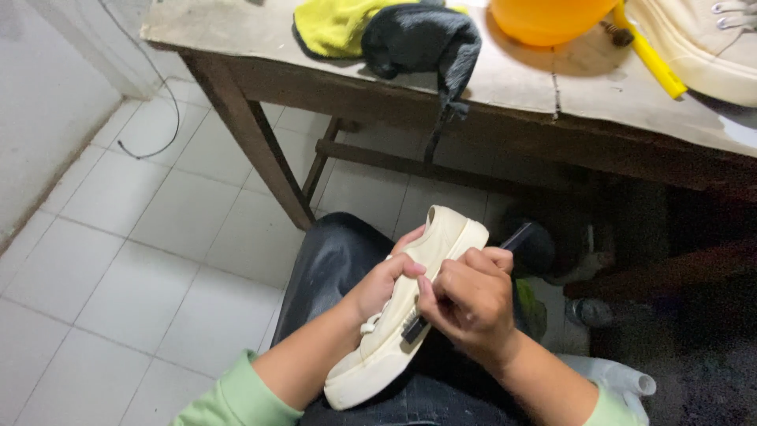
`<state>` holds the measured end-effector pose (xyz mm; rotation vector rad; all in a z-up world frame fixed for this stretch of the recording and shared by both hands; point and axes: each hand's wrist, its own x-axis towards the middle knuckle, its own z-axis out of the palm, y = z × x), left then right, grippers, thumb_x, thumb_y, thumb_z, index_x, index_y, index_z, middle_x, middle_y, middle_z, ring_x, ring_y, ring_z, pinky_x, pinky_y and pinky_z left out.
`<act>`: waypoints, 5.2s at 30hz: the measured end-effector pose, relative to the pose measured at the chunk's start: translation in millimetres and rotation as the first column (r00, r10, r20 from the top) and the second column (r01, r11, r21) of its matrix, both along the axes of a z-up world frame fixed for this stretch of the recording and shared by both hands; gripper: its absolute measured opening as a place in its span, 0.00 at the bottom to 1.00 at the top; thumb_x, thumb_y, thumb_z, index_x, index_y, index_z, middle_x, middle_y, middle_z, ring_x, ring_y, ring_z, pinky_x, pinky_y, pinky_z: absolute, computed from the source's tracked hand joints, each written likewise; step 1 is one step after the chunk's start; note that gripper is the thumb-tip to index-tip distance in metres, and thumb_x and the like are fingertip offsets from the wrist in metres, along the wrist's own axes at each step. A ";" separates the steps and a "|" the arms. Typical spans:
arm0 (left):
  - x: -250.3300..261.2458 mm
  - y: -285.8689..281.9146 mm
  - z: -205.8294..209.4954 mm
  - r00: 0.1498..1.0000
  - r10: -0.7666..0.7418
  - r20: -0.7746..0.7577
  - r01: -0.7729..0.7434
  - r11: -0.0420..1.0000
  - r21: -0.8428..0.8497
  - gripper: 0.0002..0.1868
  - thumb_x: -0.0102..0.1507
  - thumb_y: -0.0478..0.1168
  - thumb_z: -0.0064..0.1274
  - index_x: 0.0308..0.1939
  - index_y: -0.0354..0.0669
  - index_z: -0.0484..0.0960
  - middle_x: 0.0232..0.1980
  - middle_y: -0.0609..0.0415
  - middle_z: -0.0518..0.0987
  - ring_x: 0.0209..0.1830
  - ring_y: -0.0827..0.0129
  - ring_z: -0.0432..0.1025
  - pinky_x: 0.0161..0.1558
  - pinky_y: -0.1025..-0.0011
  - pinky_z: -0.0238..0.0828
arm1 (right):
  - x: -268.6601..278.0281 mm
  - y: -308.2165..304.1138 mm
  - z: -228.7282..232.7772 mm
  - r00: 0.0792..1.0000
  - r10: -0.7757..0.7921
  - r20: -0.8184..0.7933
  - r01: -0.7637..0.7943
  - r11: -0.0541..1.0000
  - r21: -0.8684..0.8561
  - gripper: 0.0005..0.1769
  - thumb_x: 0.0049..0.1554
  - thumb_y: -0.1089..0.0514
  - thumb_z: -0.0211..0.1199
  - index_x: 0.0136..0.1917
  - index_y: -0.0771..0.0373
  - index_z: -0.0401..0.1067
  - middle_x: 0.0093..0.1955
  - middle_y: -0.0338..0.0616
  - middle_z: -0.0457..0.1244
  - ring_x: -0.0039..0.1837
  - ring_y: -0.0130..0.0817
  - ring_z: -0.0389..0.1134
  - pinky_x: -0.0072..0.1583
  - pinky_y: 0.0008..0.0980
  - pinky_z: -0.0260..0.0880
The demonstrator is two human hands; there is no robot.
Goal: The person scrubs a white sneaker with a brush dipped in a cleaning solution, then wipes it with a cloth. The person repeats the scrubbing and wiping process on different parts of the shoe, including the sole and sides, before placing the shoe on the table.
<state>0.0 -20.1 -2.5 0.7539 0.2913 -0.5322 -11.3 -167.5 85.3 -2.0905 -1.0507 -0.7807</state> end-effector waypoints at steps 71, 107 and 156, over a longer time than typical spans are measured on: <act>32.4 30.3 70.4 0.995 -0.088 -0.040 0.077 0.972 -0.220 0.43 0.56 0.38 0.44 0.78 0.62 0.63 0.67 0.47 0.74 0.53 0.56 0.73 0.51 0.61 0.73 | 71.3 -40.8 74.9 0.996 0.079 -0.041 -0.088 0.948 -0.306 0.02 0.56 0.45 0.64 0.42 0.39 0.75 0.41 0.27 0.61 0.50 0.35 0.62 0.61 0.51 0.42; -26.3 31.5 77.3 0.999 -0.052 -0.005 0.051 0.994 -0.096 0.44 0.56 0.39 0.44 0.78 0.67 0.59 0.71 0.52 0.69 0.52 0.61 0.73 0.48 0.66 0.74 | 43.4 -49.5 50.9 0.987 -0.046 0.155 0.081 0.970 -0.228 0.09 0.58 0.48 0.60 0.36 0.38 0.75 0.41 0.29 0.61 0.46 0.38 0.59 0.60 0.54 0.46; -15.7 38.8 86.2 0.982 -0.128 0.139 0.129 0.992 0.003 0.46 0.54 0.39 0.45 0.79 0.63 0.55 0.73 0.51 0.67 0.57 0.61 0.71 0.53 0.65 0.72 | 59.7 -69.0 46.5 0.980 -0.138 0.146 0.162 0.972 -0.171 0.10 0.59 0.44 0.58 0.37 0.42 0.74 0.40 0.32 0.62 0.47 0.39 0.62 0.62 0.55 0.45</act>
